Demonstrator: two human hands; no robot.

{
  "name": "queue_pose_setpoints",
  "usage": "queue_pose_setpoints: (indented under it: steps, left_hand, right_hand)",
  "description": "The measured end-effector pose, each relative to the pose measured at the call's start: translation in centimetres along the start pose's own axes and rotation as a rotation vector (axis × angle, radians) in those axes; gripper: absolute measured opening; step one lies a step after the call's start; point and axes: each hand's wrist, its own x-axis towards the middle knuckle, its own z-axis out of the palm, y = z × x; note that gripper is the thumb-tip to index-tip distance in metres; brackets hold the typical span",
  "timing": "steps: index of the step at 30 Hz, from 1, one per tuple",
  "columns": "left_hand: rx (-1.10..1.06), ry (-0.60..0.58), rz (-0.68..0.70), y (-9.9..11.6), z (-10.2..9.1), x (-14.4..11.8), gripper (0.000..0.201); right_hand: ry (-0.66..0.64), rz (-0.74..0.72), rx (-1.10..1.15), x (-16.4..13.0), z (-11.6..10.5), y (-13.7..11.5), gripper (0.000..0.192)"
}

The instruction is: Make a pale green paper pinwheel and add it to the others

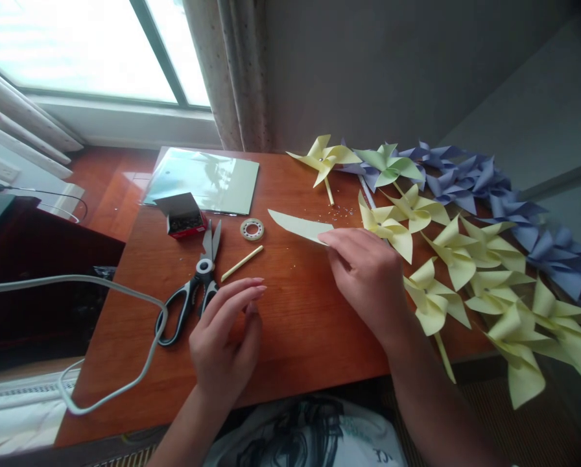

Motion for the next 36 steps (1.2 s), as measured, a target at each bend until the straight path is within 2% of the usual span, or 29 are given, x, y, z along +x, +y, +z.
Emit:
queue_pose_setpoints:
  steps: [5,8,10,15,23,27,30,33,36]
  left_hand:
    - [-0.035,0.085,-0.032,0.0,-0.3,0.0,0.033]
    - [-0.045,0.145,-0.036,0.0,-0.4,0.2,0.030]
    - [-0.064,0.162,-0.034,0.0,-0.4,0.3,0.028]
    - [-0.064,0.167,-0.016,-0.1,-0.4,0.3,0.027]
    - [-0.062,0.150,-0.017,-0.1,-0.3,0.3,0.026]
    - [-0.073,0.139,-0.039,-0.2,-0.3,0.2,0.026]
    - [-0.087,0.141,-0.051,-0.3,-0.4,0.2,0.026]
    - [-0.085,0.155,-0.049,-0.3,-0.3,0.3,0.026]
    - [-0.121,0.161,-0.093,-0.2,-0.1,0.3,0.023]
  right_hand:
    - [-0.118,-0.118,0.006,-1.4,-5.1,-3.4,0.022]
    - [-0.264,-0.174,0.028,-2.8,-6.9,-5.1,0.022]
    - [-0.341,-0.172,0.050,-3.3,-6.6,-5.4,0.026]
    - [-0.394,-0.161,-0.009,-2.5,-3.8,-4.0,0.024]
    - [-0.335,0.002,-0.129,2.2,-0.1,-0.5,0.025]
    - [-0.238,0.049,-0.093,3.3,0.9,0.3,0.026]
    - [-0.176,0.010,-0.016,2.0,-0.5,-0.8,0.026]
    - [-0.129,-0.063,0.059,-1.2,-2.5,-2.6,0.024]
    - [-0.179,-0.091,0.127,-5.2,-3.4,-3.5,0.024]
